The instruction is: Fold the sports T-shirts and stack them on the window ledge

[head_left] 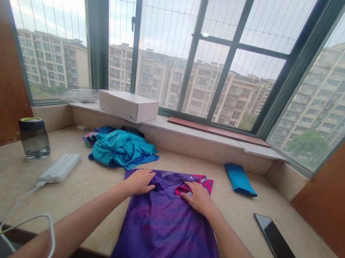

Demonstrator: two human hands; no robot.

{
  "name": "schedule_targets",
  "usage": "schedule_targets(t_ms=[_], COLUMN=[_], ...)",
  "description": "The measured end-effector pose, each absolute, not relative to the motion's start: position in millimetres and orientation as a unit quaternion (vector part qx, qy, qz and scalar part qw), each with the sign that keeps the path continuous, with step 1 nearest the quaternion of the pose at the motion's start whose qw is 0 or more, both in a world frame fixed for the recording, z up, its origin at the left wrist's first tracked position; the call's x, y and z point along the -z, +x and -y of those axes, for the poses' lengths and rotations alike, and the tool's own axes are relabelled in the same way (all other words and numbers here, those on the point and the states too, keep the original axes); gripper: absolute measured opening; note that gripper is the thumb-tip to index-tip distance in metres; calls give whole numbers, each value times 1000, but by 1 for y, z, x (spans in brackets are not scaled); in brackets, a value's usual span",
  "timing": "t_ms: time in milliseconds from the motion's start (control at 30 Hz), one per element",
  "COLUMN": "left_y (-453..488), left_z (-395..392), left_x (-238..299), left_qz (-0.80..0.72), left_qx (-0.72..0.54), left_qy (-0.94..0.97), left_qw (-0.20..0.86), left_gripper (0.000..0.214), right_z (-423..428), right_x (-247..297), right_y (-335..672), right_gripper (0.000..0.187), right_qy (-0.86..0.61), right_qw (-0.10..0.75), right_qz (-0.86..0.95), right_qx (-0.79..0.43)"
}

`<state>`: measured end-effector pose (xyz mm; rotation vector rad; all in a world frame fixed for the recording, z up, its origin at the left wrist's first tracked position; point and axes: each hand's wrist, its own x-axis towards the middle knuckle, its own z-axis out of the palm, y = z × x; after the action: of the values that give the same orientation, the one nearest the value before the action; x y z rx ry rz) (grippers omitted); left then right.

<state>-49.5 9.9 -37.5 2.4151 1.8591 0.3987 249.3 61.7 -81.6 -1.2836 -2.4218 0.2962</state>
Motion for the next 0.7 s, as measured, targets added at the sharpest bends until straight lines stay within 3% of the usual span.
schedule_targets(t_ms=[133, 267, 433, 600, 700], left_y=[-55, -64, -68, -47, -29], left_z=[-3, -7, -43, -88, -90], left_x=[42, 36, 18, 12, 16], left_qz=[-600, -634, -701, -743, -734], left_qx=[-105, -140, -219, -223, -208], left_qy=[792, 760, 678, 631, 646], left_qw=[41, 27, 0, -11, -35], left_gripper=[25, 15, 34, 32, 35], right_z=[-58, -55, -63, -64, -52], right_x=[82, 74, 61, 58, 62], right_y=[255, 283, 342, 392, 392], right_gripper=[30, 34, 38, 32, 39], right_qy=[-462, -480, -603, -740, -728], right_qw=[191, 230, 354, 291, 258], right_qz=[862, 843, 713, 605, 635], right_qx=[-89, -81, -56, -30, 19])
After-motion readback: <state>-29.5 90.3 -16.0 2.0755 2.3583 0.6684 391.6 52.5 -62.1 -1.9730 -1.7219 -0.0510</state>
